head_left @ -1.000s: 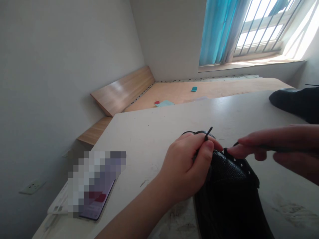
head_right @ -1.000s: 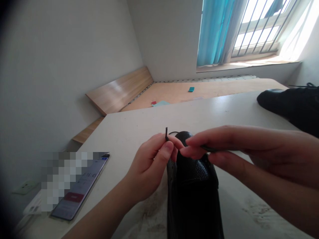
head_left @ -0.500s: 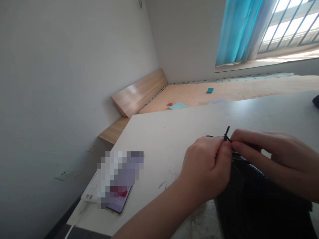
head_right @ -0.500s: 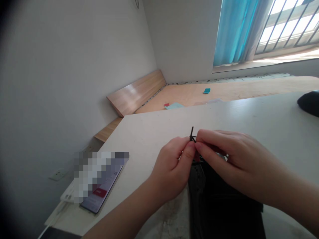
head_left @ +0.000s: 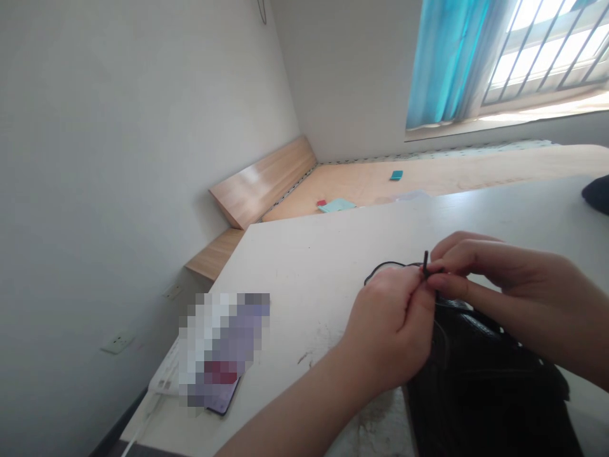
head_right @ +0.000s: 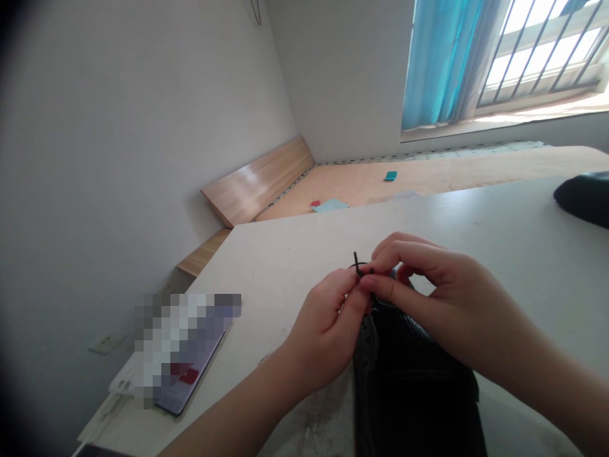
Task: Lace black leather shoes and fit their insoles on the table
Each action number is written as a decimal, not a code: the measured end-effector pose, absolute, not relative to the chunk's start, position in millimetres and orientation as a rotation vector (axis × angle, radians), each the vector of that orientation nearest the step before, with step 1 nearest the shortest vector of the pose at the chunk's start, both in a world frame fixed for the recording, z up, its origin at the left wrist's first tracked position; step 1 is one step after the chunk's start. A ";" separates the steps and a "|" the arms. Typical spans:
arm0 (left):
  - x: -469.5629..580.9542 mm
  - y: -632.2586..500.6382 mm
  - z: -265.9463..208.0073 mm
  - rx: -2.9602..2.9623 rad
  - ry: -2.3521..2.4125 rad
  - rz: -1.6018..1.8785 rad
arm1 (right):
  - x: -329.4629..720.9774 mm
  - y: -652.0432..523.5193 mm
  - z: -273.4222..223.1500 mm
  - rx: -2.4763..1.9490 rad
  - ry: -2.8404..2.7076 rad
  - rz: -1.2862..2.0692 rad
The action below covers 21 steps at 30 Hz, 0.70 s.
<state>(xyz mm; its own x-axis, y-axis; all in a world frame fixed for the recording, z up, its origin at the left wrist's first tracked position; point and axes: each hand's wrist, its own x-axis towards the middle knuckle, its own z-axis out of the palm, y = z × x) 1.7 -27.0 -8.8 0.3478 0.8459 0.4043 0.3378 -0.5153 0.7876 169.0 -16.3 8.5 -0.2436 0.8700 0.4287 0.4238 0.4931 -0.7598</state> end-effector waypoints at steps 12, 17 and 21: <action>5.8 -31.0 -2.8 2.065 0.961 1.165 | 163.0 -16.0 13.5 -0.927 -1.747 0.845; 6.1 -31.5 -1.7 2.055 0.914 1.178 | 165.0 -19.4 11.5 -0.903 -1.780 0.782; 6.6 -30.5 -3.9 2.032 0.915 1.184 | 164.8 -20.9 10.3 -0.887 -1.818 0.747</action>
<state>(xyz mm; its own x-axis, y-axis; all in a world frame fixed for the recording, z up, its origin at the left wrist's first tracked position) 6.6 -30.5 -3.9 0.3621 0.8016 0.4758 0.2580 -0.5767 0.7752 164.8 -20.9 10.3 -0.2900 0.8271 0.4814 0.2496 0.5510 -0.7963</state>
